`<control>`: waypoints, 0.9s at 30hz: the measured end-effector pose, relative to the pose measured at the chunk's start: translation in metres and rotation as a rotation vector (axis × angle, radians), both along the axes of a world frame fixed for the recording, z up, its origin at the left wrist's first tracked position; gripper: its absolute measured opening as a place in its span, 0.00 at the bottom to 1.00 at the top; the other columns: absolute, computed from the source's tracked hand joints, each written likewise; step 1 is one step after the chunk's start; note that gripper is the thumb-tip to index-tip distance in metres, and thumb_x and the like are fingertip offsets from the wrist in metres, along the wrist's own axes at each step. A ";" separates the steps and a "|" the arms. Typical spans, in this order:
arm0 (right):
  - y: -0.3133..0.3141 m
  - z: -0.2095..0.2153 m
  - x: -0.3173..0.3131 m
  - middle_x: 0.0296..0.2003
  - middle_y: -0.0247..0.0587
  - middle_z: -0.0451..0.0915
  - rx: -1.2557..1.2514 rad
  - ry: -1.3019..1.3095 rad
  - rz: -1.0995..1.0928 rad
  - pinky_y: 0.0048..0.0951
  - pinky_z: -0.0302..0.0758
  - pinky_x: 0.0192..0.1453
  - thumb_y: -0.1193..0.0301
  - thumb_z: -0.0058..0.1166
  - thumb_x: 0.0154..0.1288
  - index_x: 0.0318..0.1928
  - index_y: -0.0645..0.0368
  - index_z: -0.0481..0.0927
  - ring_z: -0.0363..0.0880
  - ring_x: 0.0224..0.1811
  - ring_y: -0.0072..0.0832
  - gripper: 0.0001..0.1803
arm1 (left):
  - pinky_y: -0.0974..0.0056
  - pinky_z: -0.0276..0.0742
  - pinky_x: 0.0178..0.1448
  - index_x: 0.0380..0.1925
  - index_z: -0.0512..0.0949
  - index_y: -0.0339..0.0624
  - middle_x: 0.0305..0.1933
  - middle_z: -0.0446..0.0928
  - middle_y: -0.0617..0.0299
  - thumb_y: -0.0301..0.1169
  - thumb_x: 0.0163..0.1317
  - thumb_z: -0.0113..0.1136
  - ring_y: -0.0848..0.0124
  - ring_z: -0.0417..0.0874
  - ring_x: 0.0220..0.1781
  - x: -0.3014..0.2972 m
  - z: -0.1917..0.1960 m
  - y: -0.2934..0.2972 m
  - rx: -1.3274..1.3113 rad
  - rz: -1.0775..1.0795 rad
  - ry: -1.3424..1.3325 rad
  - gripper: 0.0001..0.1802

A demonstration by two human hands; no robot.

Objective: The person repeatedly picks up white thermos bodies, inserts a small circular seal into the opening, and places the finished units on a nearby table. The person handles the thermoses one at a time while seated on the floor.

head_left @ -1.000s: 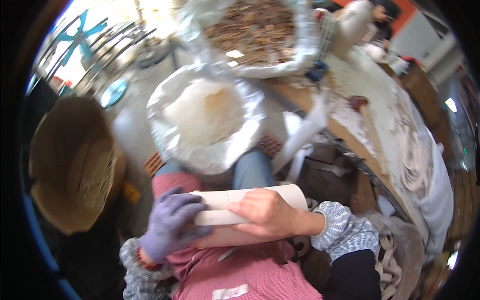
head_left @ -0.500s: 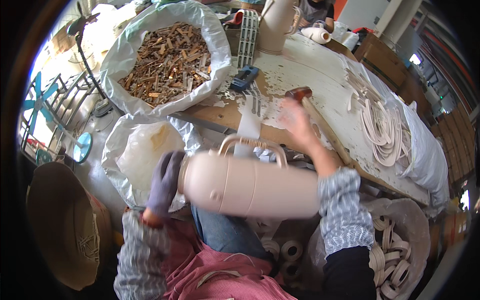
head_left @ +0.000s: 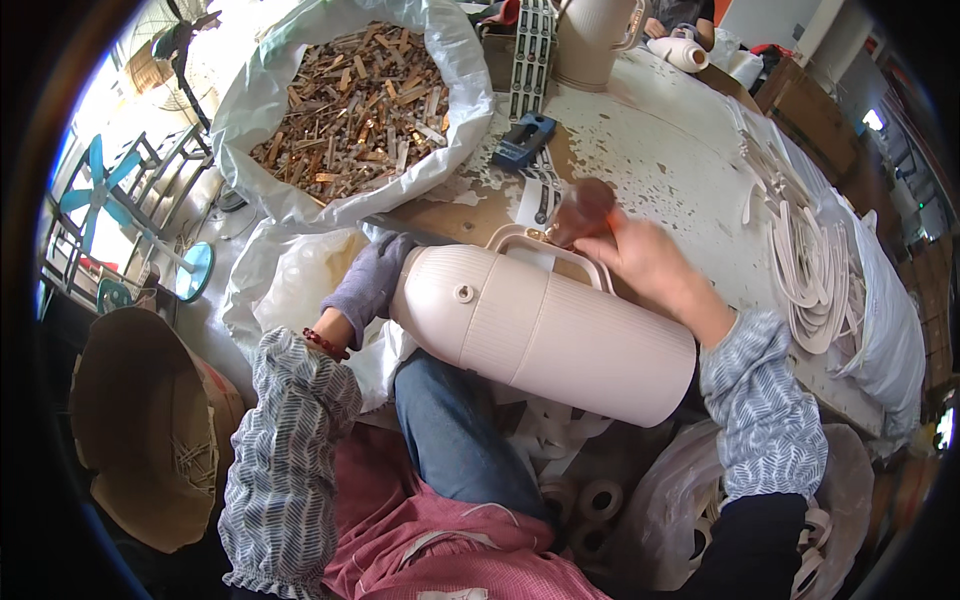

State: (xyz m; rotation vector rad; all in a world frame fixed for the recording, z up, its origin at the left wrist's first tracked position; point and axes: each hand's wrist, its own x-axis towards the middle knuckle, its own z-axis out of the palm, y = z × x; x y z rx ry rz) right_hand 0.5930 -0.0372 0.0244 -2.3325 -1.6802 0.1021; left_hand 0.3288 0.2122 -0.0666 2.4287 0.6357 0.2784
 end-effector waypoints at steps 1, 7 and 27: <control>0.010 0.029 -0.014 0.33 0.55 0.83 -0.072 -0.028 0.002 0.45 0.78 0.43 0.45 0.50 0.65 0.50 0.59 0.73 0.83 0.37 0.49 0.29 | 0.56 0.69 0.64 0.56 0.70 0.35 0.60 0.71 0.44 0.31 0.65 0.48 0.46 0.73 0.60 -0.003 0.008 -0.003 -0.194 0.103 -0.027 0.20; 0.029 0.004 0.000 0.34 0.49 0.83 0.094 0.183 0.093 0.45 0.77 0.47 0.47 0.52 0.64 0.46 0.58 0.75 0.82 0.41 0.45 0.26 | 0.59 0.71 0.58 0.56 0.72 0.39 0.55 0.75 0.51 0.37 0.69 0.47 0.57 0.76 0.55 0.002 -0.028 0.033 -0.270 0.080 -0.183 0.20; -0.632 -0.095 -0.107 0.54 0.54 0.78 -0.345 0.030 -1.608 0.41 0.72 0.61 0.56 0.73 0.45 0.57 0.59 0.77 0.77 0.56 0.46 0.38 | 0.61 0.69 0.63 0.58 0.73 0.36 0.54 0.78 0.57 0.45 0.71 0.50 0.66 0.78 0.55 -0.160 -0.070 -0.020 -1.137 0.374 -0.554 0.26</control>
